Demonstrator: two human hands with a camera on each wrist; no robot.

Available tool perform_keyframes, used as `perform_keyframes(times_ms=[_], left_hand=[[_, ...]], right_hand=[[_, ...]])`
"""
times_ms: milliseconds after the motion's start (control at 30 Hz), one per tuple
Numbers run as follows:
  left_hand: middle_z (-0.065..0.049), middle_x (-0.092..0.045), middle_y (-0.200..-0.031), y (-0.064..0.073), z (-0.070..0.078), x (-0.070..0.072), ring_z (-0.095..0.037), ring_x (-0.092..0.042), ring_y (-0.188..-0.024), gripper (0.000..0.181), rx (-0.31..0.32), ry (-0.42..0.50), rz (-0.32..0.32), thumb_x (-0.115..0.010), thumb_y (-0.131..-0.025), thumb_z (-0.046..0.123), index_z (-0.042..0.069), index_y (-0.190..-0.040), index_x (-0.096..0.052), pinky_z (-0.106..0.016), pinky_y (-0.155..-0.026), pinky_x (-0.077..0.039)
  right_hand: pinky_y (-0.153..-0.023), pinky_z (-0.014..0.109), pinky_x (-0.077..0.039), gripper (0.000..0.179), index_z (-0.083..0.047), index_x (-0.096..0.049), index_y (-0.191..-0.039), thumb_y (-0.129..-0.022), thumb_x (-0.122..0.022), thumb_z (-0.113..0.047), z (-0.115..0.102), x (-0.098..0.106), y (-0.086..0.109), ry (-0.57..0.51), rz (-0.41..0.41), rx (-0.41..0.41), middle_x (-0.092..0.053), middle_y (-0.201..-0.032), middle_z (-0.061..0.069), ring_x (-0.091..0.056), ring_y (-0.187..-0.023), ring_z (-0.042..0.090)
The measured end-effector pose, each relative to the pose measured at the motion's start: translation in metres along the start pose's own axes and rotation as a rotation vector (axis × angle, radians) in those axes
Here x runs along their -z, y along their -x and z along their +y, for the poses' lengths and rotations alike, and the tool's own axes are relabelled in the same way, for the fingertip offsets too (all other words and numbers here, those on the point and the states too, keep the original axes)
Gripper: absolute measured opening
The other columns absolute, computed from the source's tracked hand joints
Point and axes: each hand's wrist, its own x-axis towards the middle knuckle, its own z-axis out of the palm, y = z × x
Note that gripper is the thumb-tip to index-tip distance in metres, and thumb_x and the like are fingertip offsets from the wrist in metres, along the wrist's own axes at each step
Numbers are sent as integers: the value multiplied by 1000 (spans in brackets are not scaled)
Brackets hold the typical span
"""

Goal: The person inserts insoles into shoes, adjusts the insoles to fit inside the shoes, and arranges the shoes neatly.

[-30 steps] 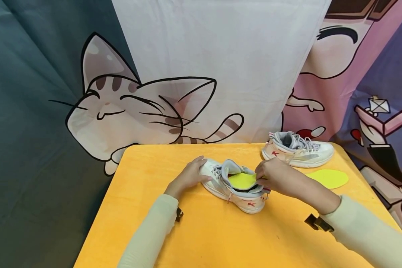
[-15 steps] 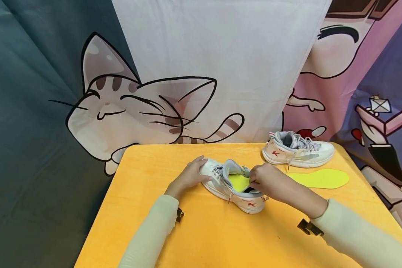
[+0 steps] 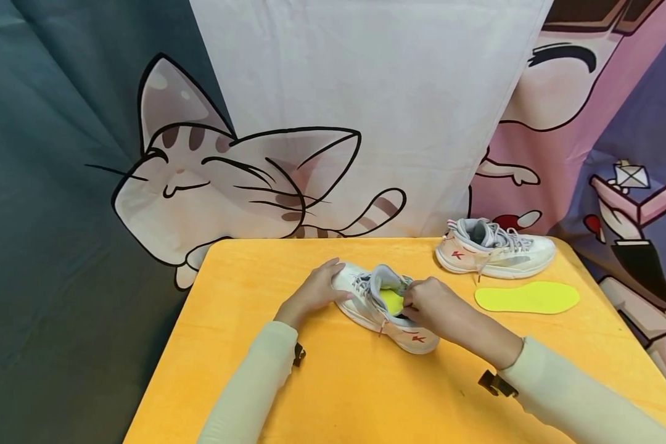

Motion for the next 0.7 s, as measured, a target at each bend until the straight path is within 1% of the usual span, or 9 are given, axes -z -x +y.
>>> perform_keyframes(times_ms=[133, 233, 267, 333, 400, 433, 500, 567, 700], left_hand=[[-12, -30, -169, 0, -1, 0, -33, -28, -156, 85, 5, 7, 0, -86, -86, 32, 8, -156, -45, -45, -127, -24], [-13, -30, -169, -1, -1, 0, -33, -28, -156, 85, 3, 10, -2, -86, -86, 33, 7, -156, -45, -45, -127, -24], [-13, -30, -169, -1, -1, 0, -33, -28, -156, 85, 2, 11, -3, -85, -86, 33, 7, -156, -45, -45, -127, -24], [-13, -30, -169, -1, -1, 0, -33, -28, -156, 85, 1, 12, -1, -85, -86, 34, 7, -156, -45, -46, -127, -24], [-13, -30, -169, 0, -1, -1, -33, -28, -156, 85, 5, 14, -2, -86, -86, 33, 7, -156, -45, -45, -127, -24], [-13, -30, -169, 0, -1, -1, -34, -28, -156, 85, 7, 15, -3, -86, -86, 33, 7, -156, -45, -46, -127, -24], [-13, -29, -169, 1, -1, -1, -34, -28, -156, 85, 11, 16, -3, -86, -86, 32, 7, -156, -45, -46, -127, -24], [-13, -29, -169, 1, 0, 0, -34, -28, -156, 85, 13, 19, -3, -86, -86, 31, 7, -156, -45, -46, -127, -24], [-12, -29, -169, 2, 1, 0, -34, -28, -156, 85, 14, 21, 0, -86, -86, 31, 7, -156, -45, -46, -127, -24]], right_hand=[[-51, 14, -42, 21, -15, -71, -68, -83, -85, -9, -2, 2, 1, -14, -30, -35, -59, -67, -8, -47, -59, 1], [-51, 16, -38, 29, -18, -65, -63, -84, -83, -10, -2, 7, 3, 16, -40, -13, -53, -64, -10, -41, -57, 3], [-51, 17, -38, 28, -18, -65, -64, -84, -83, -11, -2, 10, 4, 27, -43, -3, -54, -64, -10, -42, -58, 4], [-56, 21, -46, 22, -16, -69, -68, -84, -83, -11, -3, 15, 7, 53, -61, 11, -61, -70, -9, -50, -63, 5], [-65, 27, -56, 11, -14, -75, -77, -84, -84, -11, -3, 22, 10, 58, -94, 14, -70, -81, -5, -62, -74, 10], [-70, 30, -59, 7, -12, -78, -83, -84, -84, -10, -2, 25, 12, 54, -113, 10, -73, -88, -2, -67, -81, 14], [-77, 35, -62, 10, -11, -80, -91, -83, -85, -8, -2, 31, 15, 45, -150, 5, -76, -98, 2, -71, -92, 20], [-76, 34, -62, 12, -10, -80, -93, -83, -84, -5, -1, 35, 17, 42, -168, 17, -76, -100, 3, -71, -93, 21], [-72, 30, -60, 12, -11, -81, -92, -83, -83, -3, 2, 39, 17, 41, -173, 41, -76, -96, -1, -69, -86, 15]])
